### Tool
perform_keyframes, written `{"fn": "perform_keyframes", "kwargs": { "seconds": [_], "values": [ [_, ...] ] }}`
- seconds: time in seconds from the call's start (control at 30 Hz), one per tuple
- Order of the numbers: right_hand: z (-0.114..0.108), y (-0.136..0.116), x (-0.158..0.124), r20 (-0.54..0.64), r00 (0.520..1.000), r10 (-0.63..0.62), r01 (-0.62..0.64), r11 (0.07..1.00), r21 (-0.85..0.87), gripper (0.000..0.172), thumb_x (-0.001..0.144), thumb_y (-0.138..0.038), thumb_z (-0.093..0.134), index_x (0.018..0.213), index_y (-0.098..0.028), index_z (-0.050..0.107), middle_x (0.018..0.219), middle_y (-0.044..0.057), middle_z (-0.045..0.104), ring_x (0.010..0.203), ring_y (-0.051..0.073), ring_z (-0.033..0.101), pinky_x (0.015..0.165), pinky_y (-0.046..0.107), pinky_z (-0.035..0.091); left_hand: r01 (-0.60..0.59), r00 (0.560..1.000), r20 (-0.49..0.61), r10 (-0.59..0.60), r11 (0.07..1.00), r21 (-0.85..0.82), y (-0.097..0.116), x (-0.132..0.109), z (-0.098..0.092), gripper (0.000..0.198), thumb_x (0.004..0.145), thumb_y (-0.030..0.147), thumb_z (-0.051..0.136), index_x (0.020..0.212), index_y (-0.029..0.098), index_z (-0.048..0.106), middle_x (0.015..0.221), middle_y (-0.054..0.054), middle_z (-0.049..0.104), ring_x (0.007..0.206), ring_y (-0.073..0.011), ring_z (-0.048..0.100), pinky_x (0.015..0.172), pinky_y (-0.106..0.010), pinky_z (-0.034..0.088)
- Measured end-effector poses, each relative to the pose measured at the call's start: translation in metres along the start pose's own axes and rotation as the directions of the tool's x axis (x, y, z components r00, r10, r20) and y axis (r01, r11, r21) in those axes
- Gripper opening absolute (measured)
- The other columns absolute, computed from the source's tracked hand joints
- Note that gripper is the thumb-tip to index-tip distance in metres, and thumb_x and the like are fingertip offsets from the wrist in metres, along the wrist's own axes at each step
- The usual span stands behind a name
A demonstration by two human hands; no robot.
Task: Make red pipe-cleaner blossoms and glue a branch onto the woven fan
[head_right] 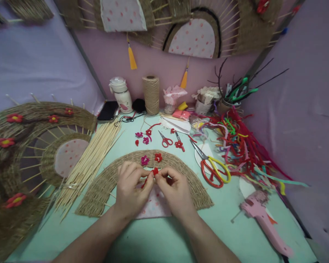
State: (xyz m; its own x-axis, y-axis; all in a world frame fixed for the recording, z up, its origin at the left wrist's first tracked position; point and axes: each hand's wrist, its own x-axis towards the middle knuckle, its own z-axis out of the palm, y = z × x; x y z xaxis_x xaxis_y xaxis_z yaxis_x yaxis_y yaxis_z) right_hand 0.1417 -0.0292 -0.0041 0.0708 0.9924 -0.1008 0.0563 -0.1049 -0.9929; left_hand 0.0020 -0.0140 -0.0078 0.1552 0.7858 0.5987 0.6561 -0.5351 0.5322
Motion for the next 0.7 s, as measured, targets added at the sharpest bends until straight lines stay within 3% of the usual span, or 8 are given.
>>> {"fn": "perform_keyframes", "kwargs": {
  "seconds": [0.1, 0.2, 0.27, 0.37, 0.43, 0.5, 0.57, 0.7],
  "values": [
    [0.003, 0.0, -0.001, -0.002, 1.0, 0.021, -0.021, 0.999, 0.035, 0.023, 0.079, -0.037, 0.065, 0.066, -0.018, 0.061, 0.063, -0.001, 0.054, 0.061, 0.013, 0.047, 0.056, 0.024, 0.039, 0.179, 0.984, 0.018, -0.179, 0.965, -0.19, 0.004, 0.0, 0.002, 0.018, 0.083, 0.018, 0.059, 0.066, 0.02, 0.056, 0.068, -0.001, 0.056, 0.075, -0.0172, 0.05, 0.07, -0.032, 0.038],
    [0.003, 0.001, -0.001, -0.051, 0.998, 0.021, -0.02, 0.999, 0.026, 0.023, 0.079, -0.038, 0.065, 0.066, -0.019, 0.061, 0.063, -0.001, 0.054, 0.059, 0.012, 0.046, 0.055, 0.024, 0.037, 0.424, 0.905, 0.2, -0.374, 0.811, -0.403, 0.005, 0.006, -0.001, 0.018, 0.085, 0.023, 0.057, 0.068, 0.02, 0.06, 0.073, -0.001, 0.06, 0.077, -0.0165, 0.054, 0.068, -0.029, 0.041],
    [0.001, 0.002, 0.0, -0.075, 0.997, -0.008, 0.008, 1.0, -0.002, 0.023, 0.08, -0.038, 0.064, 0.067, -0.019, 0.062, 0.064, -0.001, 0.055, 0.06, 0.013, 0.047, 0.056, 0.024, 0.038, 0.585, 0.81, 0.389, -0.439, 0.646, -0.49, 0.001, 0.011, -0.004, 0.018, 0.085, 0.028, 0.057, 0.071, 0.019, 0.064, 0.075, -0.001, 0.062, 0.076, -0.0156, 0.056, 0.066, -0.027, 0.042],
    [-0.002, 0.004, 0.001, -0.047, 0.997, -0.067, 0.066, 0.997, -0.038, 0.021, 0.083, -0.036, 0.062, 0.07, -0.019, 0.063, 0.067, 0.0, 0.057, 0.064, 0.014, 0.05, 0.06, 0.024, 0.039, 0.78, 0.622, 0.635, -0.458, 0.294, -0.552, -0.009, 0.016, -0.007, 0.015, 0.078, 0.031, 0.067, 0.071, 0.017, 0.067, 0.071, -0.001, 0.062, 0.067, -0.0125, 0.054, 0.063, -0.025, 0.043],
    [-0.003, 0.004, 0.001, -0.002, 0.996, -0.086, 0.086, 0.995, -0.046, 0.021, 0.084, -0.035, 0.062, 0.07, -0.019, 0.062, 0.068, -0.001, 0.056, 0.064, 0.013, 0.05, 0.059, 0.024, 0.039, 0.843, 0.508, 0.757, -0.41, 0.056, -0.536, -0.016, 0.017, -0.008, 0.016, 0.069, 0.03, 0.076, 0.072, 0.016, 0.068, 0.071, -0.002, 0.063, 0.065, -0.011, 0.054, 0.062, -0.024, 0.043],
    [-0.004, 0.005, 0.001, 0.03, 0.996, -0.088, 0.089, 0.995, -0.041, 0.021, 0.084, -0.034, 0.062, 0.069, -0.019, 0.062, 0.068, -0.001, 0.055, 0.064, 0.013, 0.049, 0.059, 0.024, 0.038, 0.868, 0.432, 0.837, -0.337, -0.096, -0.487, -0.02, 0.017, -0.009, 0.02, 0.063, 0.027, 0.082, 0.072, 0.015, 0.07, 0.071, -0.003, 0.065, 0.064, -0.0098, 0.055, 0.063, -0.023, 0.044],
    [-0.003, 0.005, 0.0, 0.039, 0.995, -0.087, 0.088, 0.996, -0.03, 0.021, 0.084, -0.034, 0.062, 0.069, -0.019, 0.061, 0.068, -0.001, 0.055, 0.064, 0.013, 0.048, 0.059, 0.024, 0.038, 0.869, 0.398, 0.868, -0.297, -0.182, -0.461, -0.02, 0.016, -0.007, 0.023, 0.059, 0.025, 0.086, 0.07, 0.015, 0.07, 0.071, -0.002, 0.065, 0.063, -0.0086, 0.055, 0.064, -0.023, 0.044],
    [-0.003, 0.004, 0.0, 0.013, 0.995, -0.099, 0.099, 0.995, -0.006, 0.019, 0.083, -0.03, 0.062, 0.067, -0.019, 0.06, 0.065, -0.002, 0.054, 0.062, 0.012, 0.048, 0.058, 0.024, 0.038, 0.794, 0.401, 0.849, -0.344, -0.331, -0.51, -0.012, 0.009, 0.003, 0.03, 0.049, 0.023, 0.092, 0.067, 0.015, 0.069, 0.068, 0.0, 0.064, 0.064, -0.0086, 0.057, 0.066, -0.022, 0.046]
  ]
}}
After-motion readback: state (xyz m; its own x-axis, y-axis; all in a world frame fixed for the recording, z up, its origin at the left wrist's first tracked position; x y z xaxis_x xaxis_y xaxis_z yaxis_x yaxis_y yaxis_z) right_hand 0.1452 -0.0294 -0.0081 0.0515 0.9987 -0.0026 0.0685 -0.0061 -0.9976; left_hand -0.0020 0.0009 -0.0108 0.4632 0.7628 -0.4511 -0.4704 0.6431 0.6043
